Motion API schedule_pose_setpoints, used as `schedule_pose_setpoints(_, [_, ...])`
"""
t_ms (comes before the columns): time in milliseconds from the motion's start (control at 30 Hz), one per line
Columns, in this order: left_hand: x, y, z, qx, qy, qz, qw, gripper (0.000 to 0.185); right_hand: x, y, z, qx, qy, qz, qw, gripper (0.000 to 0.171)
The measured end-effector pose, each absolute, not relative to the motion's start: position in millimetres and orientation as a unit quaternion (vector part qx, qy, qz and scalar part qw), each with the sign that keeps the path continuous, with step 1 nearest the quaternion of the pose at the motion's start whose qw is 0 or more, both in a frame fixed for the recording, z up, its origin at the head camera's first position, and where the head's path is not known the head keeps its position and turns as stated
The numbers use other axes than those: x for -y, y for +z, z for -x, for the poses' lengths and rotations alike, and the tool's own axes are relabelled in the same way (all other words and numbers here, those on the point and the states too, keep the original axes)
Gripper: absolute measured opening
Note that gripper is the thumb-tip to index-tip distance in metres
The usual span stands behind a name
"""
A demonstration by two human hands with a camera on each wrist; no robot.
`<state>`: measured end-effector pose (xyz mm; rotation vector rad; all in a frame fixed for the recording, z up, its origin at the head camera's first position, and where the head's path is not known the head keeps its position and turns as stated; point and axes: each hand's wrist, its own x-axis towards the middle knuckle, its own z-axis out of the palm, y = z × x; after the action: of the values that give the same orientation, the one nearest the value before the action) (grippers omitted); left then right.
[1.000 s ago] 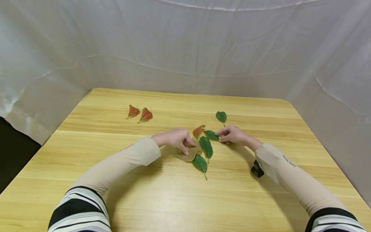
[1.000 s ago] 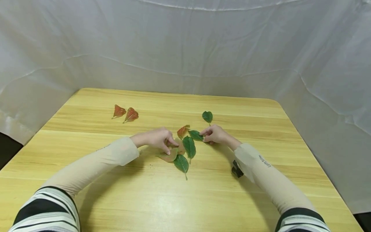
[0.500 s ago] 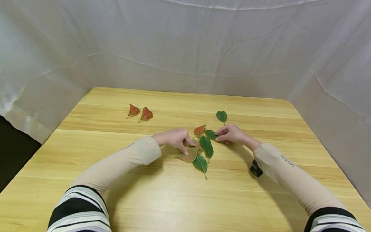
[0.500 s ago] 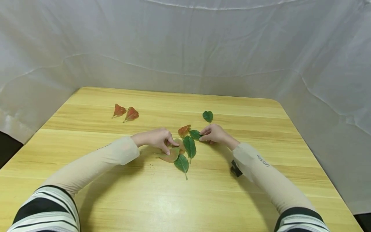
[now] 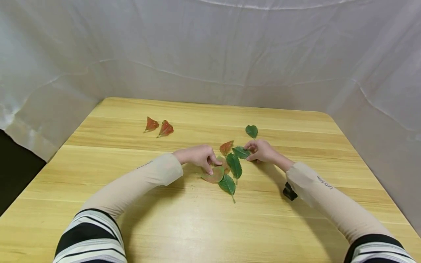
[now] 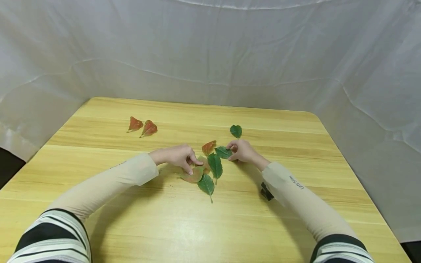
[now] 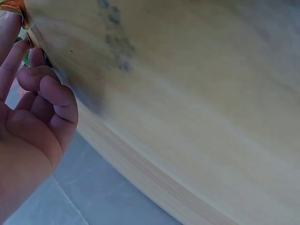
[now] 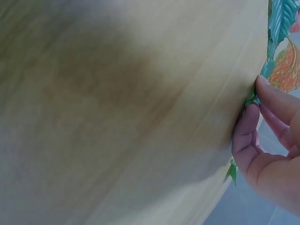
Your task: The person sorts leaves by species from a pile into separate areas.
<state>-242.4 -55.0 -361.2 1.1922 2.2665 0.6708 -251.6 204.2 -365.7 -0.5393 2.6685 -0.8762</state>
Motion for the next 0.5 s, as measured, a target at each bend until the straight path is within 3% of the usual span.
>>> schedule_pose_setpoints(500, [54.7,-365.7,246.2,-0.833,0.246,-0.425,0.257,0.042,-206.9,-367.8,253.4,-0.909,-0.328,0.215,0.144,0.023])
